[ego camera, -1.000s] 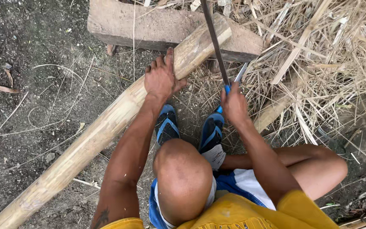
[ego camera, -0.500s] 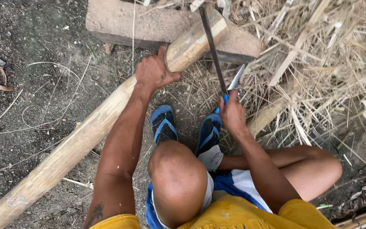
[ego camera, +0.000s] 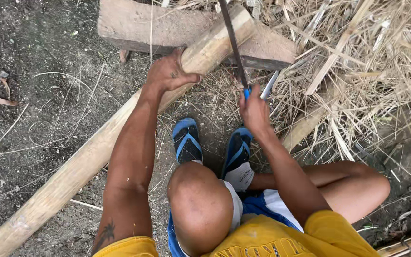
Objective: The person sits on the ground and uses a machete to repeatedly strike and shape a cylindrical wooden log. They hold the log with their left hand and swing the machete with their right hand, removing wood shavings.
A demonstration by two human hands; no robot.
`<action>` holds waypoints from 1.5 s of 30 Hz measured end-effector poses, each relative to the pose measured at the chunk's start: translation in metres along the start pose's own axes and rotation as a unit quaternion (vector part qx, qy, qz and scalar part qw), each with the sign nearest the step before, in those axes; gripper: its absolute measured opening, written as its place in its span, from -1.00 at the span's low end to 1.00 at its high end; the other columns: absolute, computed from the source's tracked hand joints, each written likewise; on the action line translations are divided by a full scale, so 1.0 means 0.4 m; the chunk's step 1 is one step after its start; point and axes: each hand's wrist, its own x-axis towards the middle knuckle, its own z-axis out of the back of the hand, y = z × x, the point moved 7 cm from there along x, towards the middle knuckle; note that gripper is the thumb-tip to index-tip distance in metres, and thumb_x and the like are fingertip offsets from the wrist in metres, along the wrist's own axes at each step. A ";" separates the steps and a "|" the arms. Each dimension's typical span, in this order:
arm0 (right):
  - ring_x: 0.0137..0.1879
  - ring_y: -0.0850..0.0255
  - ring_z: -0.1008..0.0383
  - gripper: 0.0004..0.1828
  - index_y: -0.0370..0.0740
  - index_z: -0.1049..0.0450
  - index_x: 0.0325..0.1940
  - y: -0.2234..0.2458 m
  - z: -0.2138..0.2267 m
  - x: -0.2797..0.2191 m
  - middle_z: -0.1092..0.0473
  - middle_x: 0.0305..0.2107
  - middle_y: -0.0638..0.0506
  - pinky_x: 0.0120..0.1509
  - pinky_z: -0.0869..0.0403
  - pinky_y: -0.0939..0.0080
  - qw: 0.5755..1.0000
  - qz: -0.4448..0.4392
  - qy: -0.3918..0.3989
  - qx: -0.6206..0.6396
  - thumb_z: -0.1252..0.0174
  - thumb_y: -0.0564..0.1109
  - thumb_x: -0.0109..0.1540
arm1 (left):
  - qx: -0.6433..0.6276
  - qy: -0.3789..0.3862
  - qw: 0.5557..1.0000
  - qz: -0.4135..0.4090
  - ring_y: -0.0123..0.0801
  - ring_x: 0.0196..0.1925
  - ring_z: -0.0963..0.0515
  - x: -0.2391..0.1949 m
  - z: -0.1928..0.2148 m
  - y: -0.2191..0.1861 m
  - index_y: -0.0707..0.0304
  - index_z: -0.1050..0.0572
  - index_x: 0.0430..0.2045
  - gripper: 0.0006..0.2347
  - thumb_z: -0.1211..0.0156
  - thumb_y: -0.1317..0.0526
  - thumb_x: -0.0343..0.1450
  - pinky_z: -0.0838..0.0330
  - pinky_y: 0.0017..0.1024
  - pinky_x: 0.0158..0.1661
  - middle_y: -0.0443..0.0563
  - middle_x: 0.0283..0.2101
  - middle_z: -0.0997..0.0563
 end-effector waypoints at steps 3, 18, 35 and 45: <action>-0.47 -0.37 -0.50 -0.56 -0.37 -0.11 0.18 -0.030 0.000 -0.047 -0.45 -0.61 -0.39 -0.38 -0.47 -0.31 0.997 0.049 -0.037 -0.055 -0.02 -0.02 0.39 | 0.003 -0.028 0.999 -0.033 0.11 -0.04 -0.65 0.027 0.005 0.008 0.46 -0.24 0.30 0.03 -0.55 -0.31 0.07 -0.46 -0.07 0.11 0.44 0.00 -0.60; -0.40 -0.38 -0.55 -0.57 -0.35 -0.09 0.21 0.095 -0.013 0.119 -0.47 -0.45 -0.43 -0.40 -0.50 -0.30 0.991 0.110 -0.078 -0.003 -0.02 -0.05 0.42 | 0.202 -0.096 0.974 0.043 0.13 0.00 -0.62 -0.069 0.047 -0.059 0.12 0.01 0.47 0.05 -0.48 -0.28 0.15 -0.63 -0.05 -0.13 0.35 0.11 -0.47; -0.43 -0.04 -0.61 -0.62 -0.34 -0.14 0.24 0.110 0.146 0.135 -0.51 -0.47 -0.14 -0.39 -0.54 0.02 0.972 0.136 -0.147 0.126 -0.05 -0.12 0.44 | 0.157 0.033 0.987 0.014 0.01 -0.28 -0.66 -0.039 -0.031 -0.027 0.27 -0.15 0.36 -0.10 -0.42 -0.27 0.24 -0.64 -0.14 -0.21 0.33 -0.18 -0.61; -0.29 -0.20 -0.55 -0.55 -0.19 -0.30 0.17 -0.280 0.128 -0.002 -0.49 -0.42 -0.23 -0.14 -0.46 -0.20 0.958 -0.062 -0.245 0.138 -0.26 -0.10 0.26 | 0.262 -0.002 0.930 -0.257 0.11 -0.26 -0.66 0.067 -0.231 -0.418 0.51 -0.31 0.22 -0.52 -0.23 0.08 0.55 -0.58 -0.08 -0.21 0.41 -0.07 -0.59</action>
